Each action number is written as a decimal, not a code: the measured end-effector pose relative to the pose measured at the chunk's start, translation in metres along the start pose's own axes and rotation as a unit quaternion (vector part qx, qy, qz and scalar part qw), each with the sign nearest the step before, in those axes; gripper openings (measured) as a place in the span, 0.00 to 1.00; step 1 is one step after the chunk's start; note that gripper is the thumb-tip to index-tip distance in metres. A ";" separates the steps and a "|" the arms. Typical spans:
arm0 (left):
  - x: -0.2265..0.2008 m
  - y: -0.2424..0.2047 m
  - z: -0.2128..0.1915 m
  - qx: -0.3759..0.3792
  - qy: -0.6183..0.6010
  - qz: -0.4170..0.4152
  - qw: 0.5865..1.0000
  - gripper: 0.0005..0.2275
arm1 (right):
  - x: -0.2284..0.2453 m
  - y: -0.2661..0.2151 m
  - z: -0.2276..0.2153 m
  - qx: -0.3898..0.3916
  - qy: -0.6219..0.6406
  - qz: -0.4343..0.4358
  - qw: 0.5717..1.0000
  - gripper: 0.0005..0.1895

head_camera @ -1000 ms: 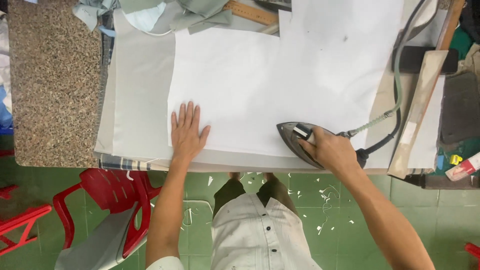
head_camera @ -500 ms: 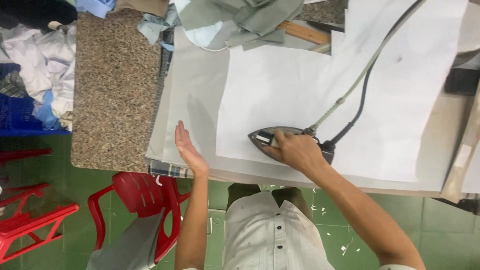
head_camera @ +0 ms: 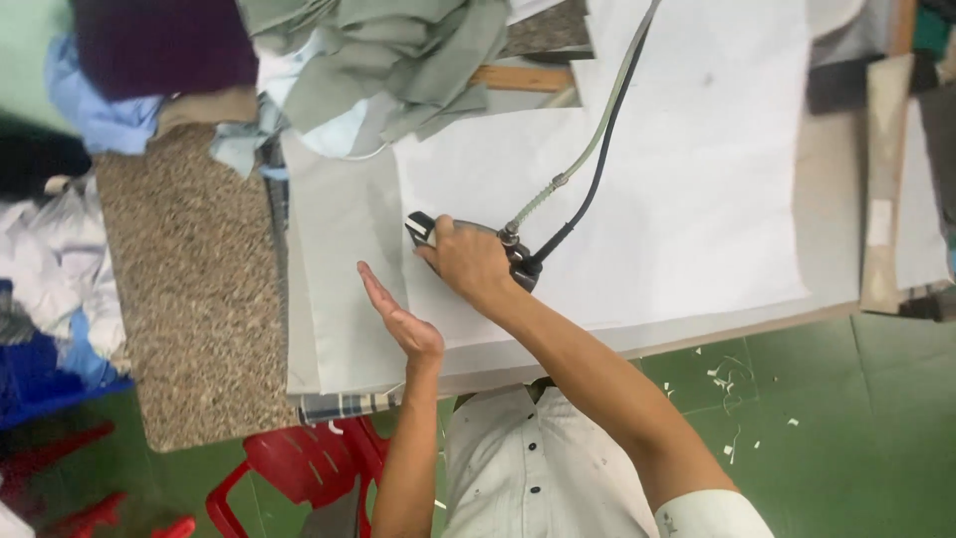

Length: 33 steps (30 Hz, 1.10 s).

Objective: The person irons a large white sheet of paper, then uses a ruler and pencil to draw straight lines on it. They then use scissors to cut along the drawn lines, separating a strip from the main sheet.

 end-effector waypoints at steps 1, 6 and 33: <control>-0.002 0.003 0.010 0.014 -0.008 0.009 1.000 0.33 | -0.017 -0.008 -0.006 -0.010 0.003 0.015 1.000 0.21; -0.009 0.006 0.082 0.319 0.274 0.030 0.907 0.29 | -0.104 -0.064 -0.046 -0.017 0.037 0.118 0.992 0.25; -0.232 -0.165 0.404 0.512 0.378 0.197 0.746 0.32 | -0.720 -0.210 -0.295 -0.191 0.051 0.404 0.893 0.41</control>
Point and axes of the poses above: each hand's wrist, its own y-axis towards the middle knuckle, its own z-axis out of the palm, x = y × z, the point moved 3 cm from there along y, towards the middle knuckle, and after that the axes turned 7 degrees about y, right-handed, at the moved point
